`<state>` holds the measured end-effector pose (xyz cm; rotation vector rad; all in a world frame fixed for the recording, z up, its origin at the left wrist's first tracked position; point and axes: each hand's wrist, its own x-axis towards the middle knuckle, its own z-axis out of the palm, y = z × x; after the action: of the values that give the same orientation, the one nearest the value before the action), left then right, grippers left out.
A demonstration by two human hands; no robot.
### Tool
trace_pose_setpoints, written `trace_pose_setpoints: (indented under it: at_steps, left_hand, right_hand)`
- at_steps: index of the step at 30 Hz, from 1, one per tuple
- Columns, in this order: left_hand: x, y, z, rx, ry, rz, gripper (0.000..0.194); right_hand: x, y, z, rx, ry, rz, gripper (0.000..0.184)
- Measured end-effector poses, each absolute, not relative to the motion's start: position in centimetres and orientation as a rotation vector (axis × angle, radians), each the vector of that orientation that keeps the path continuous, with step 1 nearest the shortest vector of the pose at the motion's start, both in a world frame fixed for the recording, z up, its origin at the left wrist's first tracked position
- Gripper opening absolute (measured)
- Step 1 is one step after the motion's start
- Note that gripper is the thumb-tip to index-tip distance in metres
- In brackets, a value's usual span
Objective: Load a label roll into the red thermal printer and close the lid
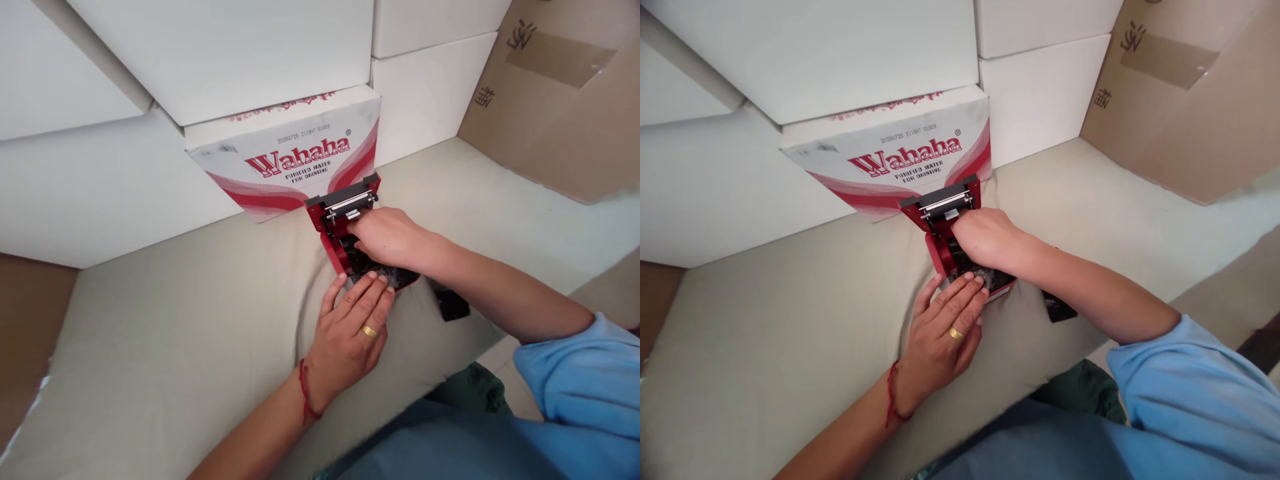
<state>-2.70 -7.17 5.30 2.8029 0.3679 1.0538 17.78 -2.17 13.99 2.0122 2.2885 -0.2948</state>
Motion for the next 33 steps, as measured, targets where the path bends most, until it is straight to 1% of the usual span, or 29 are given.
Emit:
trace_pose_setpoints:
  at_steps: [2, 5, 6, 7, 8, 10, 11, 12, 14, 16, 18, 20, 23, 25, 29, 33]
  left_hand:
    - [-2.7, -7.3, 5.5, 2.816, 0.392, 1.042, 0.063]
    - [-2.6, -7.6, 5.9, 2.83, 0.412, 0.996, 0.063]
    - [-2.5, -7.7, 6.0, 2.838, 0.409, 0.979, 0.062]
    - [-2.5, -7.7, 6.1, 2.848, 0.403, 0.964, 0.061]
    - [-2.4, -7.7, 6.3, 2.86, 0.399, 0.954, 0.061]
    - [-2.3, -7.8, 6.5, 2.872, 0.4, 0.949, 0.063]
    - [-2.3, -7.8, 6.6, 2.873, 0.404, 0.948, 0.065]
    - [-2.2, -7.8, 6.7, 2.872, 0.411, 0.945, 0.067]
    - [-2.2, -7.9, 6.9, 2.869, 0.426, 0.925, 0.069]
    - [-2.2, -8.1, 7.2, 2.879, 0.439, 0.896, 0.07]
    - [-2.2, -8.2, 7.5, 2.9, 0.444, 0.872, 0.069]
    - [-2.3, -8.4, 7.8, 2.917, 0.442, 0.847, 0.067]
    - [-2.2, -8.5, 8.1, 2.9, 0.454, 0.835, 0.068]
    - [-2.1, -8.6, 8.2, 2.882, 0.473, 0.851, 0.069]
    - [-1.7, -8.8, 8.1, 2.894, 0.49, 0.869, 0.066]
    - [-2.1, -8.6, 8.1, 2.836, 0.471, 0.885, 0.074]
  right_hand:
    - [18.6, -2.9, 14.5, 1.969, 2.403, -0.424, 0.028]
    - [20.7, -4.6, 15.6, 1.949, 2.645, -0.827, 0.023]
    - [21.4, -5.1, 15.9, 2.052, 2.711, -0.917, 0.024]
    - [22.0, -5.4, 16.0, 2.234, 2.76, -0.932, 0.028]
    - [22.6, -5.5, 15.9, 2.477, 2.782, -0.856, 0.033]
    - [23.3, -4.9, 15.3, 2.924, 2.753, -0.547, 0.04]
    - [23.5, -4.4, 14.8, 3.028, 2.738, -0.444, 0.042]
    - [23.5, -3.7, 14.2, 3.037, 2.752, -0.437, 0.045]
    - [23.4, -2.5, 13.1, 2.887, 2.851, -0.621, 0.056]
    - [23.0, -1.8, 12.4, 2.727, 2.944, -0.816, 0.063]
    - [22.7, -2.0, 12.1, 2.682, 2.996, -0.892, 0.066]
    - [22.6, -3.0, 12.1, 2.705, 3.011, -0.893, 0.067]
    - [22.9, -5.3, 11.9, 2.649, 3.075, -0.885, 0.061]
    - [23.3, -6.8, 11.5, 2.511, 3.16, -0.846, 0.053]
    - [23.9, -8.9, 9.7, 2.312, 3.228, -0.713, 0.039]
    - [24.0, -9.9, 8.1, 2.242, 3.251, -0.767, 0.036]
